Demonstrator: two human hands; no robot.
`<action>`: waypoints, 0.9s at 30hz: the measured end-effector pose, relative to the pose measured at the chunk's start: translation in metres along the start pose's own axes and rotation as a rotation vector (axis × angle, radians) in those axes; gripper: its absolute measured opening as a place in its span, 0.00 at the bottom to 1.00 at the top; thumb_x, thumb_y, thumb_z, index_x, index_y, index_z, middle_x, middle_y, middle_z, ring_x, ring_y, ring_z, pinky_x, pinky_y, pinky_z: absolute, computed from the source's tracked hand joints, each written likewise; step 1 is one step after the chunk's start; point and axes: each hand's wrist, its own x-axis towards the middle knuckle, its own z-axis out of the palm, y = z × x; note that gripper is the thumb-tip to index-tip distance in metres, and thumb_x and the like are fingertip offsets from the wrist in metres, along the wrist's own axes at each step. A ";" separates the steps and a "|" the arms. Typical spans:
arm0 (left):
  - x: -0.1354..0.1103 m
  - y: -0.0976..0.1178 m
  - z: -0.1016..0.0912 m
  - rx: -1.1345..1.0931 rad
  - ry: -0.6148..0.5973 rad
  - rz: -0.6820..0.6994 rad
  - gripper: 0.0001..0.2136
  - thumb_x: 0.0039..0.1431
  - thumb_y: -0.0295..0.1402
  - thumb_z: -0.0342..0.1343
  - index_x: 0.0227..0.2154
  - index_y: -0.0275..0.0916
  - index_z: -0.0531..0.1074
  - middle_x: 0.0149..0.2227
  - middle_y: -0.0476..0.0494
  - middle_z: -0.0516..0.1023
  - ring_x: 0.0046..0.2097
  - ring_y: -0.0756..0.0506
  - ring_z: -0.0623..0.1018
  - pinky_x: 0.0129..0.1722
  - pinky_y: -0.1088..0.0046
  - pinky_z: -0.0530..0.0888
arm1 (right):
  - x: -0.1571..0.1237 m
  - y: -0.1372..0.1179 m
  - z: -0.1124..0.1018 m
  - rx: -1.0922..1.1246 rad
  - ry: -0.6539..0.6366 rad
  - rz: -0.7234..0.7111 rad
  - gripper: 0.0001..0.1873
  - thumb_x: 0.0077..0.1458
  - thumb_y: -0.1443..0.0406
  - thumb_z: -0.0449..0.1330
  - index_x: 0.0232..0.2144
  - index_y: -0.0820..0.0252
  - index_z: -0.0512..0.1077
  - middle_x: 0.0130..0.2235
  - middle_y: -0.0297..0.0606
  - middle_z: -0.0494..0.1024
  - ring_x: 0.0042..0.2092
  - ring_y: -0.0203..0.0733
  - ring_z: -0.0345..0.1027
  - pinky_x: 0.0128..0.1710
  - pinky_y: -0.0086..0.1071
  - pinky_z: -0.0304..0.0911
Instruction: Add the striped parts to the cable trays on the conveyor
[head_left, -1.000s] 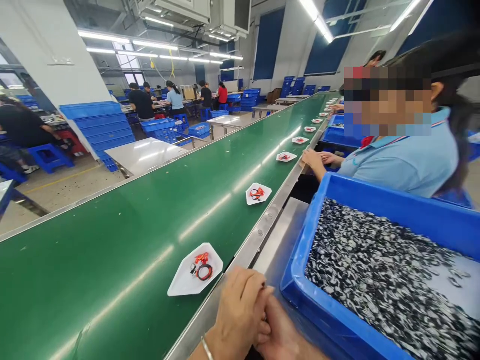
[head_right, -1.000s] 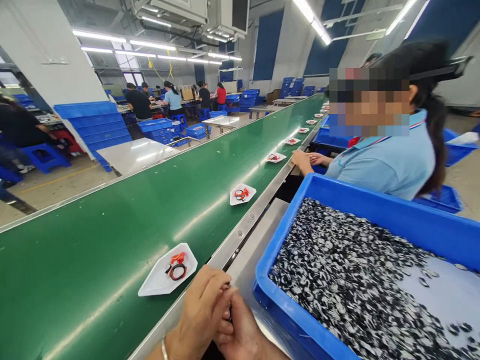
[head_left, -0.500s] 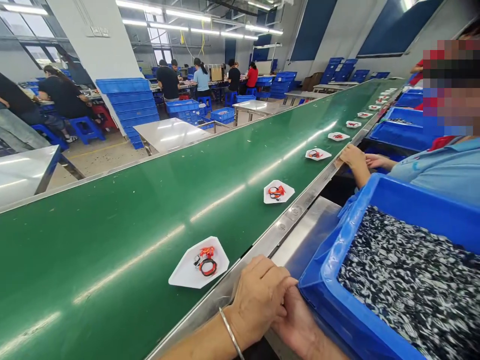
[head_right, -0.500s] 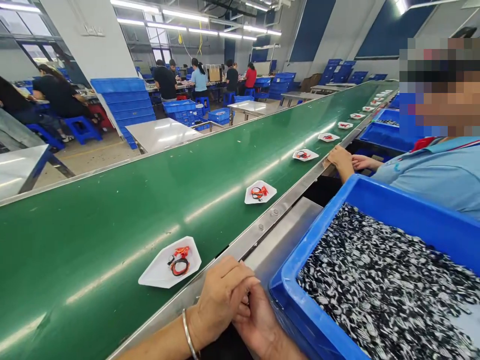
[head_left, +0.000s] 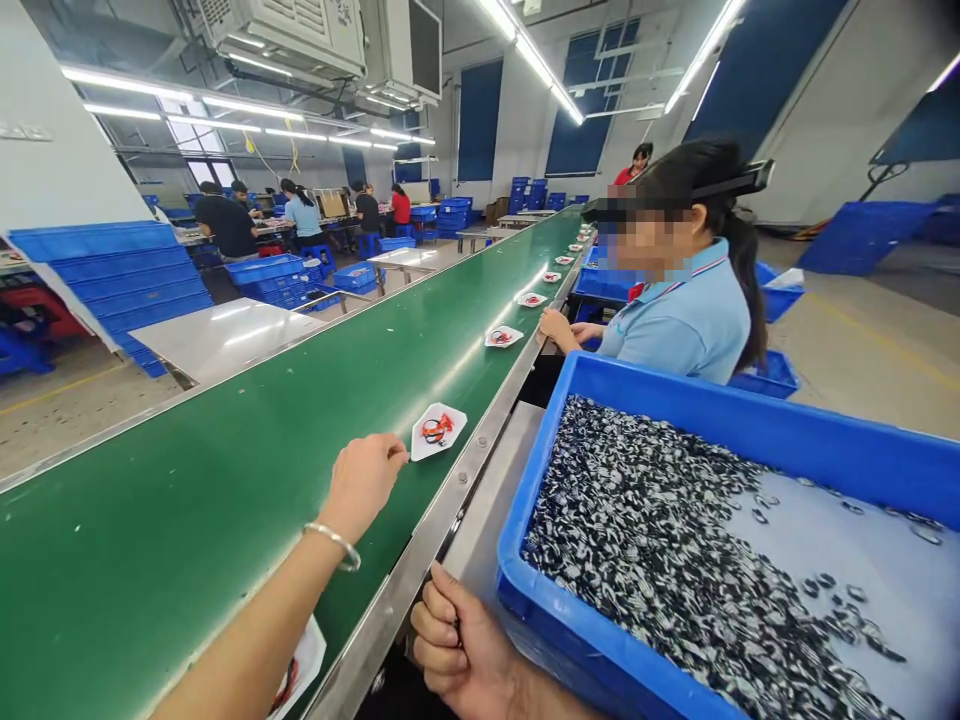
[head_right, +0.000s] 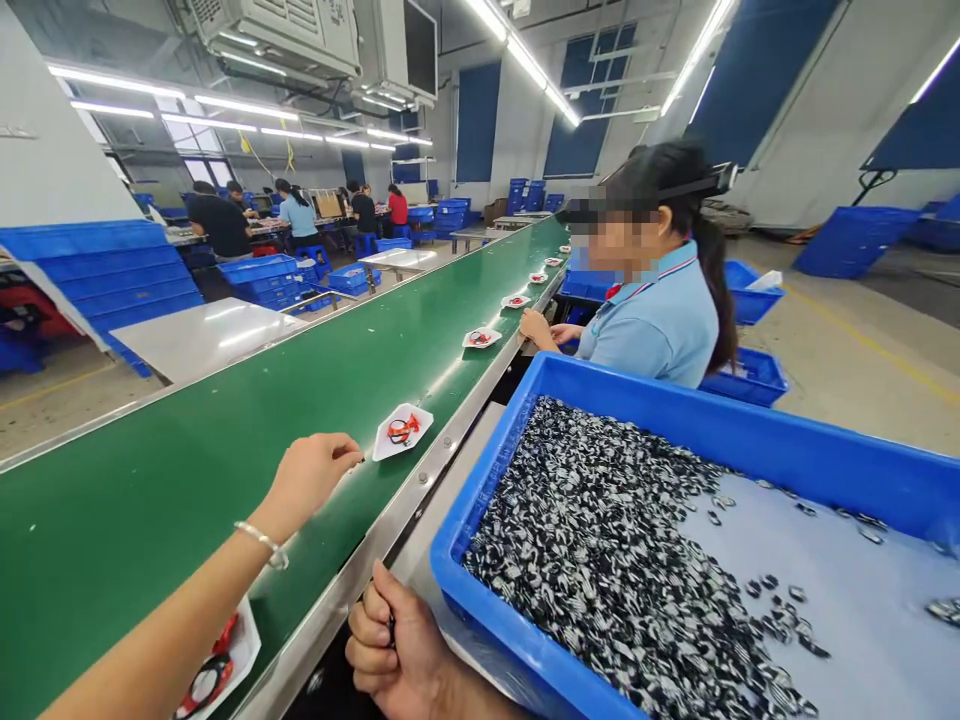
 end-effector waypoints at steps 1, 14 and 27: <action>0.009 0.003 0.005 0.031 -0.005 -0.008 0.09 0.55 0.36 0.48 0.28 0.43 0.73 0.25 0.48 0.75 0.29 0.49 0.71 0.27 0.75 0.60 | 0.000 0.000 0.000 -0.005 0.000 -0.002 0.26 0.56 0.55 0.53 0.16 0.61 0.46 0.15 0.24 0.51 0.14 0.23 0.37 0.11 0.18 0.33; 0.000 0.027 0.031 0.384 0.088 0.051 0.17 0.61 0.33 0.38 0.30 0.37 0.73 0.34 0.38 0.71 0.41 0.39 0.67 0.34 0.64 0.60 | -0.002 -0.004 0.000 0.002 0.033 -0.016 0.24 0.54 0.52 0.54 0.19 0.61 0.50 0.16 0.24 0.51 0.14 0.23 0.39 0.12 0.18 0.34; -0.139 0.024 0.099 0.049 0.578 0.584 0.21 0.63 0.30 0.33 0.33 0.35 0.74 0.36 0.41 0.74 0.46 0.42 0.69 0.55 0.54 0.55 | 0.002 -0.004 0.011 0.628 0.323 0.061 0.08 0.53 0.64 0.57 0.28 0.66 0.65 0.26 0.33 0.71 0.26 0.26 0.65 0.22 0.16 0.58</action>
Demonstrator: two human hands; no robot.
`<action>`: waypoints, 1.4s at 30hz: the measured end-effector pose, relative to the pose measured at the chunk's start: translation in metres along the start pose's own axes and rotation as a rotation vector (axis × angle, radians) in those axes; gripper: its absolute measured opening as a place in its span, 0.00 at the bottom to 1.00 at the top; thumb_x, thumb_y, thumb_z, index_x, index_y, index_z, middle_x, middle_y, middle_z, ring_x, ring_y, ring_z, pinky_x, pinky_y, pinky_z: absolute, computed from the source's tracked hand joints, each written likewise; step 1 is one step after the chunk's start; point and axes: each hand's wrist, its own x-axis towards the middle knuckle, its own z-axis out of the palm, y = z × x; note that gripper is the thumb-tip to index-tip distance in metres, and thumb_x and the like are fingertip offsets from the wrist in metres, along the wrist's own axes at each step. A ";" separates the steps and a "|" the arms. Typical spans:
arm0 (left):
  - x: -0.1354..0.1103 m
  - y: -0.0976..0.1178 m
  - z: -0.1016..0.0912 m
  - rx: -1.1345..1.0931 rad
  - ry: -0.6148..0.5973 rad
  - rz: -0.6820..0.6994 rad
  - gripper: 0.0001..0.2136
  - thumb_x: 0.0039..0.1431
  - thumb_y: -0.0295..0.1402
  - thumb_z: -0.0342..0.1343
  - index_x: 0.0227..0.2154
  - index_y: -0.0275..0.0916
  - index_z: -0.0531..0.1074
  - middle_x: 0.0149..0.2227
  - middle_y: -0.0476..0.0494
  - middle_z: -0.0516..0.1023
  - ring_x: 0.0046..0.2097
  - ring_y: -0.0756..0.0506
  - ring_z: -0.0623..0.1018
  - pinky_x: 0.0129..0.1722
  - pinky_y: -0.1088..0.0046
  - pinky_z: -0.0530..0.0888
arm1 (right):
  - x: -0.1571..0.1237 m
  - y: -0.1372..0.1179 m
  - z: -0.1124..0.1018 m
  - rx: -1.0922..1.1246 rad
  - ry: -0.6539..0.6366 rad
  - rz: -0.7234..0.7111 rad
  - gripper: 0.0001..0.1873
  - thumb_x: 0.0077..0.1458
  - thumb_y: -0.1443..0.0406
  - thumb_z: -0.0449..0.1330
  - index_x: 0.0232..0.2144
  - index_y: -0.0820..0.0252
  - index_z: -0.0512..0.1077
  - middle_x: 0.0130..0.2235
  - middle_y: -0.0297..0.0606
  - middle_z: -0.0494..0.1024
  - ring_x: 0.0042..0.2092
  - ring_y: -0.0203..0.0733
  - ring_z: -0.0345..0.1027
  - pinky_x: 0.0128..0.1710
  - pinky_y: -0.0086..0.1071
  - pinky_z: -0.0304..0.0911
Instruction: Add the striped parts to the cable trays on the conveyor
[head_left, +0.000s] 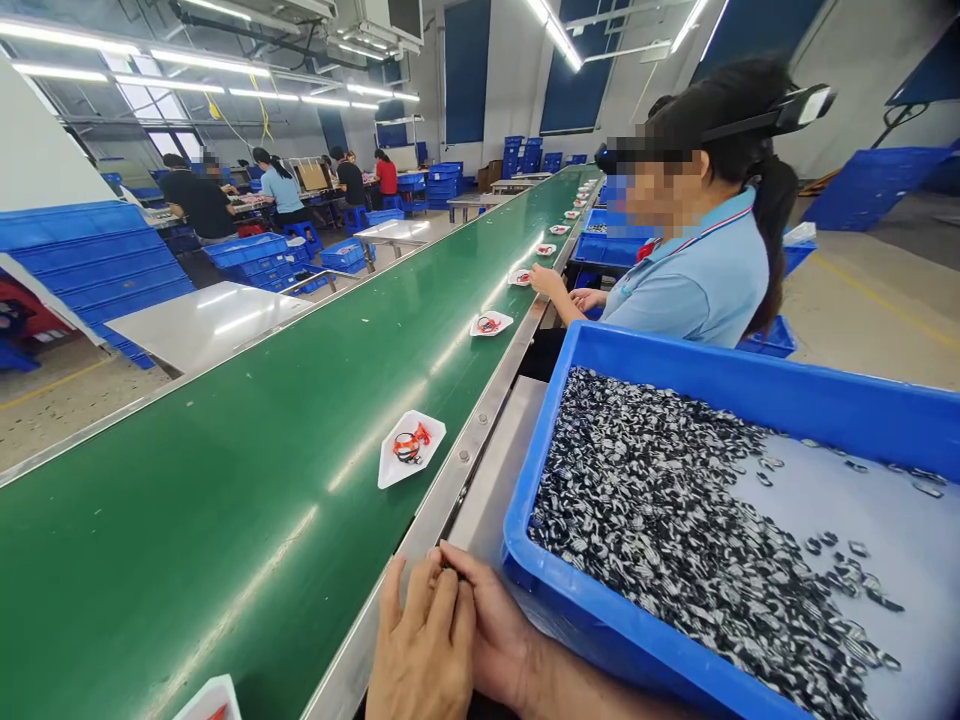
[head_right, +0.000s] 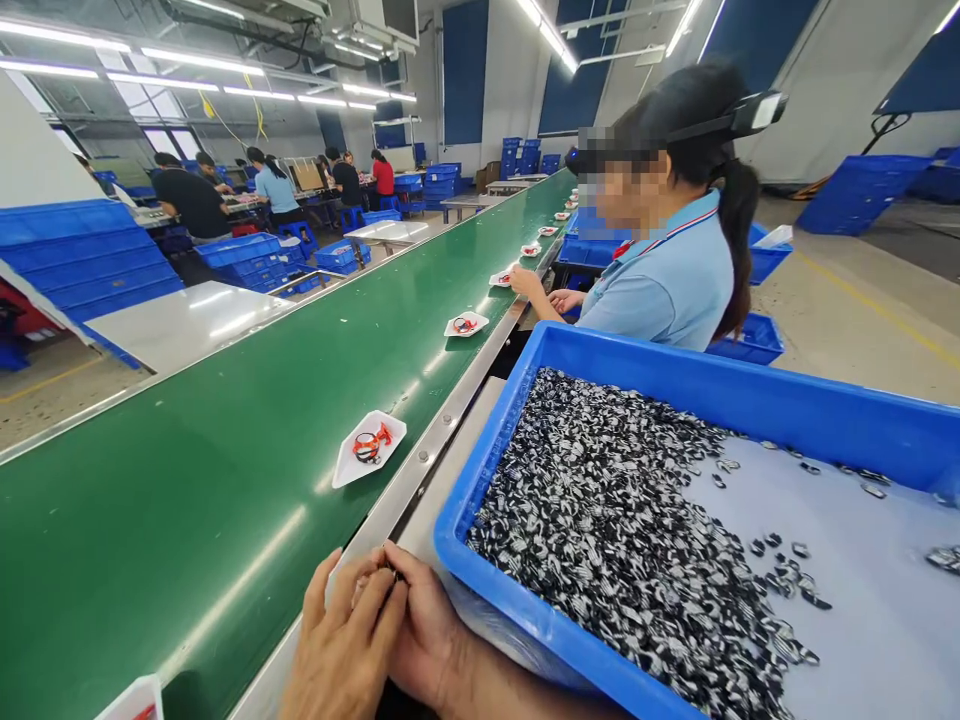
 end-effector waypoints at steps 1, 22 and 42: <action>0.002 -0.002 0.000 -0.004 0.007 0.016 0.21 0.63 0.29 0.33 0.33 0.34 0.74 0.35 0.41 0.74 0.46 0.42 0.69 0.55 0.54 0.55 | -0.001 0.000 0.000 0.022 0.012 0.011 0.08 0.53 0.64 0.57 0.28 0.66 0.65 0.26 0.33 0.71 0.26 0.26 0.65 0.22 0.15 0.58; -0.002 -0.017 -0.004 -0.341 0.039 0.111 0.13 0.62 0.28 0.42 0.40 0.29 0.70 0.38 0.39 0.73 0.46 0.45 0.67 0.48 0.64 0.65 | -0.002 -0.001 -0.003 0.095 -0.059 -0.004 0.08 0.55 0.67 0.56 0.26 0.65 0.63 0.23 0.28 0.66 0.20 0.20 0.58 0.15 0.09 0.52; 0.020 -0.038 -0.043 -0.331 0.117 -0.144 0.09 0.58 0.24 0.48 0.39 0.36 0.70 0.35 0.43 0.75 0.38 0.50 0.72 0.39 0.73 0.71 | 0.000 -0.005 -0.008 -0.573 -0.163 -0.087 0.25 0.51 0.55 0.59 0.19 0.59 0.48 0.15 0.21 0.49 0.15 0.22 0.34 0.13 0.18 0.32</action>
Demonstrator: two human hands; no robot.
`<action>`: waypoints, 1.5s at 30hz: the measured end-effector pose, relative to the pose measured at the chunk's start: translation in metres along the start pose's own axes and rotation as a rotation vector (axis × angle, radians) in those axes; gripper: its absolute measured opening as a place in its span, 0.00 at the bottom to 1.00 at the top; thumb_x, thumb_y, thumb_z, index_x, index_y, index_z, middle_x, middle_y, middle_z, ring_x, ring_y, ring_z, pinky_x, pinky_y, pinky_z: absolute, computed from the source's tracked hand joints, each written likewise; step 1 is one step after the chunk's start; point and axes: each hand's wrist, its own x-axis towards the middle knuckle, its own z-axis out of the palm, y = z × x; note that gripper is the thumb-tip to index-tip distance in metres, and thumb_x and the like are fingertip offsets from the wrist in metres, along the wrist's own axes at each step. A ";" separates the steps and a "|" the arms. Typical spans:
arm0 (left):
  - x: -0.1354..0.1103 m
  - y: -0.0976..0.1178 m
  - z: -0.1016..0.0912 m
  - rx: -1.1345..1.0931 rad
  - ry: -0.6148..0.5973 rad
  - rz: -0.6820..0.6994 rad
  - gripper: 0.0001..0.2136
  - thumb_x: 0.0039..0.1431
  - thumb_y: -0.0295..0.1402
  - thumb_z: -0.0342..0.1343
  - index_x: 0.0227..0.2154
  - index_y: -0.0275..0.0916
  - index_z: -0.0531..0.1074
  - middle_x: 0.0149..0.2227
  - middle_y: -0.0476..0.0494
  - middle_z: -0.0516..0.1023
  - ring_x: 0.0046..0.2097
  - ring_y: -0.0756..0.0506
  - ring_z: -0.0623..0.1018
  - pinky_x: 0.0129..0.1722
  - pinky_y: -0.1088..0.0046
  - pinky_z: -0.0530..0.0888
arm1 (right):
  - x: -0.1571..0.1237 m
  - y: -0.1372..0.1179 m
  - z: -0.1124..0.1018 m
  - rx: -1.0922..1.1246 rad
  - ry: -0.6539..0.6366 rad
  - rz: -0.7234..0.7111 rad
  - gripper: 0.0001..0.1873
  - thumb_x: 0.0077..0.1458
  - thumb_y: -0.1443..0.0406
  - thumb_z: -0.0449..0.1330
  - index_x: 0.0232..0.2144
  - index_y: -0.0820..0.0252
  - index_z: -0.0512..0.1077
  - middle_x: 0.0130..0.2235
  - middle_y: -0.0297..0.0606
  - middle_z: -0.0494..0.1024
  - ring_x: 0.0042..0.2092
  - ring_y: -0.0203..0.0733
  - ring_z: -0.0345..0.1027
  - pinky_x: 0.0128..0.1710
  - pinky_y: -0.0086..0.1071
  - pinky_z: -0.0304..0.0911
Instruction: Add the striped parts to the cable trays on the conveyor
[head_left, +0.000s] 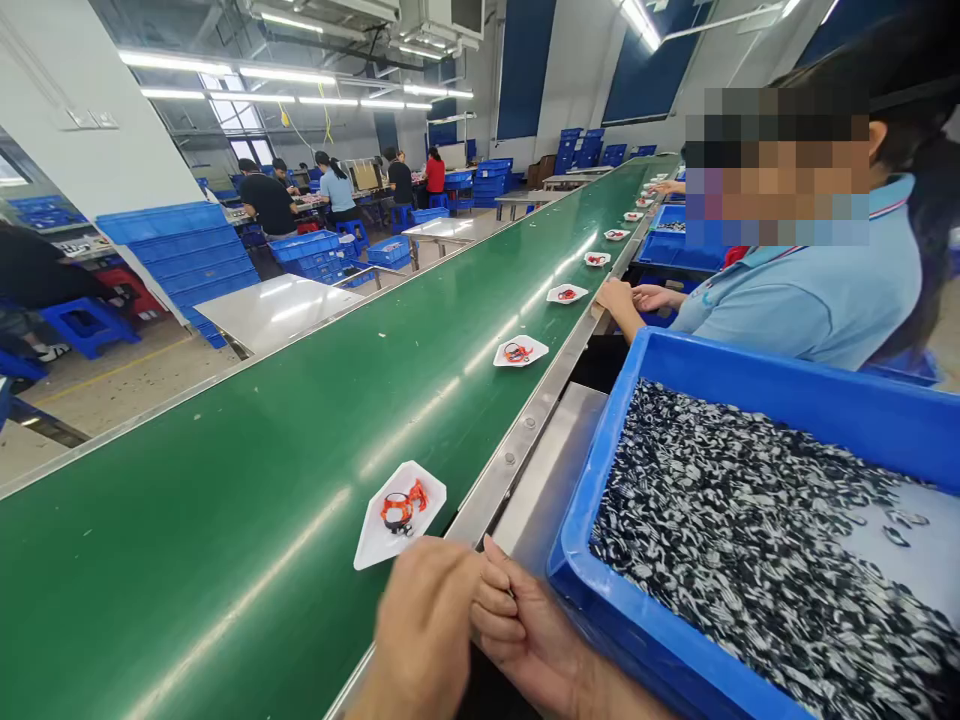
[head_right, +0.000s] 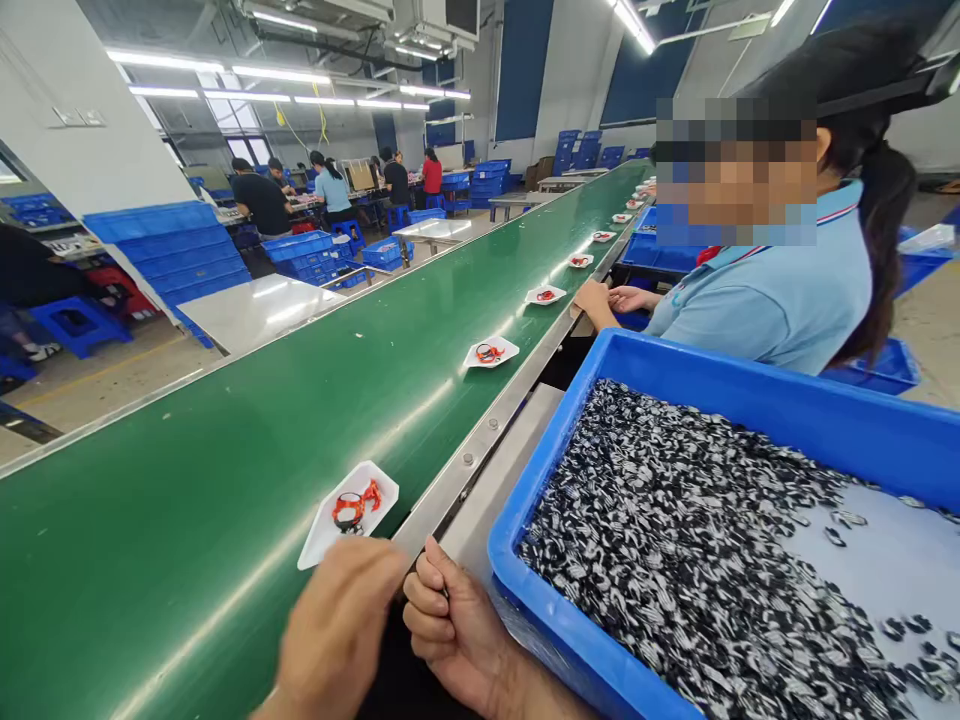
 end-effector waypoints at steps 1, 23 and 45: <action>0.006 -0.004 -0.013 0.059 -0.005 -0.073 0.08 0.58 0.25 0.49 0.39 0.38 0.71 0.35 0.45 0.75 0.38 0.50 0.73 0.39 0.74 0.71 | 0.000 -0.001 0.000 -0.016 -0.010 -0.005 0.24 0.51 0.55 0.58 0.19 0.59 0.48 0.15 0.22 0.49 0.15 0.23 0.34 0.13 0.18 0.31; 0.123 -0.102 0.003 0.103 -0.541 -0.709 0.12 0.52 0.39 0.48 0.28 0.40 0.75 0.26 0.51 0.76 0.28 0.50 0.72 0.30 0.76 0.65 | 0.000 0.002 0.000 -0.084 -0.063 -0.074 0.24 0.51 0.52 0.58 0.20 0.60 0.51 0.15 0.22 0.49 0.15 0.23 0.35 0.14 0.20 0.29; 0.183 -0.108 0.126 0.579 -0.698 -0.412 0.13 0.55 0.36 0.46 0.30 0.40 0.76 0.34 0.37 0.75 0.40 0.40 0.72 0.35 0.68 0.63 | 0.027 -0.004 -0.018 -0.283 -0.166 -0.280 0.28 0.44 0.45 0.59 0.15 0.61 0.56 0.12 0.24 0.53 0.14 0.24 0.43 0.15 0.23 0.35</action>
